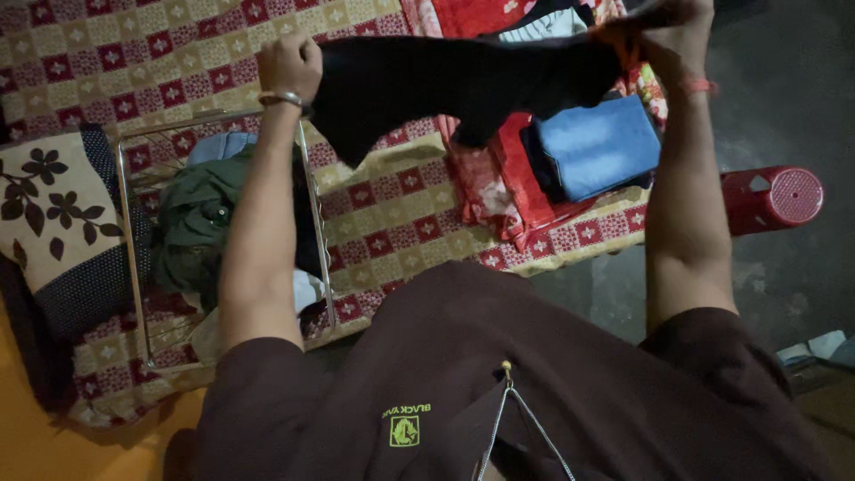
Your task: The person folds several garments on a patterned surface. They fold a striped shirt, a black t-shirt, a green shirt, and a black jacket, placing each folded item into a pile.
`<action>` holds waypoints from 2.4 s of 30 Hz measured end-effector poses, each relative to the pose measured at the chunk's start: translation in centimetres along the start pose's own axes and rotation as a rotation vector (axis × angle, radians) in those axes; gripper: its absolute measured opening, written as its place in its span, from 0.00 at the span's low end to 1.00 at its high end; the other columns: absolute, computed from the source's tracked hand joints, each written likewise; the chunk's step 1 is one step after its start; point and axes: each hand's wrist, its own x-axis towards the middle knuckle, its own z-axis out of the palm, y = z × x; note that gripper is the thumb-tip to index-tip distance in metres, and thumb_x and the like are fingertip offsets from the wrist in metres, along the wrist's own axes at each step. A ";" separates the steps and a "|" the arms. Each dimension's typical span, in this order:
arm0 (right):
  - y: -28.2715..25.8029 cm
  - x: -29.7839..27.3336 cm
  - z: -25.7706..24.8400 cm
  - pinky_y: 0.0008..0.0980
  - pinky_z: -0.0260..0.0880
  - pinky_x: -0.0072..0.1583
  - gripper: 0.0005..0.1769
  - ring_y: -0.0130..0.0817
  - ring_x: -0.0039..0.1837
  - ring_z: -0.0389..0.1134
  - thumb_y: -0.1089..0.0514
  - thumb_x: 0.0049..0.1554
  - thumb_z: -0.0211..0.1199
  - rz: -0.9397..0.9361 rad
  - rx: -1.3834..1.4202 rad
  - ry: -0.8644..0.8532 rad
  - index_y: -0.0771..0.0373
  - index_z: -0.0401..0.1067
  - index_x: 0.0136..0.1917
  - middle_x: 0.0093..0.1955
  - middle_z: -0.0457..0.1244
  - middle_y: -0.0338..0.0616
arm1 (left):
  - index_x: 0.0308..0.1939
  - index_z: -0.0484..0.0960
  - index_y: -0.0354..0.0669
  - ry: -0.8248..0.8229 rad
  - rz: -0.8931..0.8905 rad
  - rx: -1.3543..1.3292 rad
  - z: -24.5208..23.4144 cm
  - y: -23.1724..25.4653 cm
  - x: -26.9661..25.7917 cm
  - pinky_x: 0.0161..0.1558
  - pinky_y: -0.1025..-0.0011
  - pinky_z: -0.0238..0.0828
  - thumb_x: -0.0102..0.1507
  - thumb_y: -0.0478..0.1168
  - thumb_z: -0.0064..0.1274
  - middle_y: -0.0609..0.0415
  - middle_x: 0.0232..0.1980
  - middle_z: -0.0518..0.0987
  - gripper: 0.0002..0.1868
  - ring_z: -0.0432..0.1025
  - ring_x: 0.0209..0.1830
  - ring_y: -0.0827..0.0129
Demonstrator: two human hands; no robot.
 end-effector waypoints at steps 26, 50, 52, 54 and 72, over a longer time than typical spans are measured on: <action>15.2 -14.2 4.4 0.29 0.69 0.41 0.19 0.26 0.46 0.69 0.61 0.51 0.79 0.685 -0.042 0.395 0.59 0.72 0.51 0.47 0.68 0.35 | 0.49 0.83 0.51 -0.325 0.049 -0.001 10.7 5.3 6.8 0.48 0.54 0.75 0.57 0.45 0.65 0.46 0.49 0.83 0.17 0.76 0.47 0.51; 28.2 -27.0 22.0 0.44 0.72 0.37 0.16 0.37 0.38 0.66 0.61 0.58 0.72 1.428 0.545 0.199 0.66 0.65 0.52 0.41 0.63 0.44 | 0.63 0.78 0.43 -0.127 -1.874 -1.398 30.4 8.9 -45.3 0.43 0.65 0.68 0.60 0.60 0.60 0.43 0.60 0.80 0.35 0.76 0.53 0.58; 29.3 -26.8 22.7 0.38 0.58 0.31 0.23 0.36 0.32 0.59 0.57 0.62 0.78 1.408 0.501 0.098 0.66 0.62 0.49 0.38 0.59 0.43 | 0.64 0.76 0.44 0.010 -1.914 -1.535 31.4 8.5 -45.4 0.39 0.66 0.67 0.60 0.60 0.59 0.44 0.59 0.80 0.35 0.76 0.50 0.60; 30.0 -26.8 23.5 0.40 0.64 0.31 0.17 0.38 0.30 0.61 0.59 0.57 0.73 1.457 0.394 0.164 0.62 0.63 0.45 0.36 0.61 0.44 | 0.66 0.74 0.44 0.078 -1.935 -1.564 32.3 7.6 -45.2 0.35 0.67 0.66 0.61 0.60 0.58 0.45 0.59 0.80 0.36 0.76 0.48 0.62; 25.1 -35.9 12.5 0.33 0.60 0.37 0.26 0.29 0.38 0.58 0.57 0.55 0.75 1.188 0.375 0.443 0.58 0.65 0.61 0.44 0.60 0.39 | 0.71 0.71 0.50 0.174 -1.771 -1.574 33.4 16.7 -54.8 0.50 0.59 0.77 0.57 0.48 0.68 0.55 0.63 0.76 0.39 0.74 0.54 0.56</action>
